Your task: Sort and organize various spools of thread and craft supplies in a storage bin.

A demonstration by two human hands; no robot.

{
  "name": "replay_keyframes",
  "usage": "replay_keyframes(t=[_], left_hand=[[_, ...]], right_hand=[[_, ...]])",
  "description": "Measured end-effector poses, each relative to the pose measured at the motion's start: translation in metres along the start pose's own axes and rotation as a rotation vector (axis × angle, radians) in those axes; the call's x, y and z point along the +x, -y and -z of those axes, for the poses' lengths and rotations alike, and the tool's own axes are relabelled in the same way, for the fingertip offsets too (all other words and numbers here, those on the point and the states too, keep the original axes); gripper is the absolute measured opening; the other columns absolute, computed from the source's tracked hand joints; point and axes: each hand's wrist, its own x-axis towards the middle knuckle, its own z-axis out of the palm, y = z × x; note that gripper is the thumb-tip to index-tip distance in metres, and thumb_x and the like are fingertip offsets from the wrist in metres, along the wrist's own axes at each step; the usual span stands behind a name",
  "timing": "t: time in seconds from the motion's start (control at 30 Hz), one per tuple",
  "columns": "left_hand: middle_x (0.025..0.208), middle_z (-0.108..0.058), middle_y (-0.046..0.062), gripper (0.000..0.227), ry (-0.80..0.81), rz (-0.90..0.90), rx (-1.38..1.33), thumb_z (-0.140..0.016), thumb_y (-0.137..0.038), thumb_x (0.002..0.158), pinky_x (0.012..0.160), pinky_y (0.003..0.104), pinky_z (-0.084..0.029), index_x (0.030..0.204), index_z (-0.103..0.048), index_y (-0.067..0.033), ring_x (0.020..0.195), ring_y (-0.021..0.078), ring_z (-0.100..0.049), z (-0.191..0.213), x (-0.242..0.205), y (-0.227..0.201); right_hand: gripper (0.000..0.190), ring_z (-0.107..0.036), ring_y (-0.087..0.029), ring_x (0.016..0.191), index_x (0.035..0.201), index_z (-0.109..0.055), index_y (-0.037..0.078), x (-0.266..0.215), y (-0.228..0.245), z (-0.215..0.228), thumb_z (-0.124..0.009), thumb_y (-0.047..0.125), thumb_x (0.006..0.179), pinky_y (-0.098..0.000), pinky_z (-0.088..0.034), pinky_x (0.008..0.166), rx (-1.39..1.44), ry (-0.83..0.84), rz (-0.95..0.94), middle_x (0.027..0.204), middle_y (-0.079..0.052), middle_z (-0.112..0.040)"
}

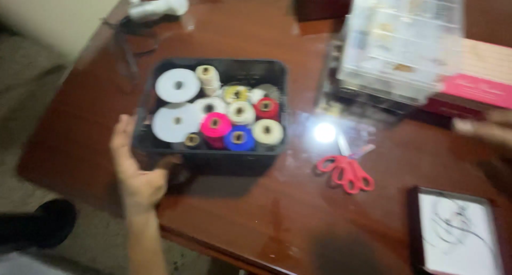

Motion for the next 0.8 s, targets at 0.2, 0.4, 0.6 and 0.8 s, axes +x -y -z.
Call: replay_keyframes(t=[0.2, 0.4, 0.6, 0.8], left_hand=[[0.149, -0.051, 0.017, 0.081, -0.014, 0.139, 0.092, -0.068, 0.016, 0.078, 0.11, 0.042, -0.056, 0.151, -0.041, -0.0052, 0.134, 0.0289, -0.059, -0.007, 0.01, -0.02], [0.148, -0.049, 0.022, 0.089, 0.065, 0.099, 0.254, -0.085, 0.005, 0.074, 0.108, 0.043, -0.053, 0.15, -0.037, -0.0001, 0.133, 0.032, -0.058, -0.019, 0.024, -0.041], [0.142, -0.058, 0.02, 0.083, 0.026, 0.229, 0.142, -0.089, -0.011, 0.084, 0.104, 0.039, -0.054, 0.15, -0.039, -0.0016, 0.126, 0.0249, -0.064, -0.012, 0.014, 0.024], [0.088, -0.068, 0.022, 0.071, -0.06, 0.228, 0.82, -0.1, -0.032, 0.078, 0.059, 0.05, -0.053, 0.125, -0.056, -0.0035, 0.072, 0.0389, -0.067, -0.049, 0.044, -0.041]], right_hand=[[0.041, -0.072, -0.023, 0.093, 0.133, -0.066, 0.003, -0.264, -0.081, -0.04, -0.068, 0.009, 0.093, -0.0339, -0.059, 0.085, 0.004, -0.091, -0.299, 0.114, -0.017, -0.068], [0.035, -0.071, -0.018, 0.093, 0.134, -0.064, 0.003, -0.299, -0.059, -0.008, -0.068, 0.003, 0.099, -0.0291, -0.058, 0.088, 0.014, -0.209, -0.583, 0.118, -0.016, -0.067], [0.024, -0.071, -0.019, 0.104, 0.126, -0.067, 0.003, -0.217, 0.0, 0.002, -0.075, 0.0, 0.103, -0.026, -0.058, 0.093, -0.019, -0.354, -0.545, 0.117, -0.014, -0.071], [0.029, -0.073, -0.021, 0.098, 0.119, -0.072, 0.004, -0.201, 0.021, -0.002, -0.078, 0.0, 0.091, -0.0279, -0.058, 0.086, 0.011, -0.336, -0.623, 0.113, -0.012, -0.072]])
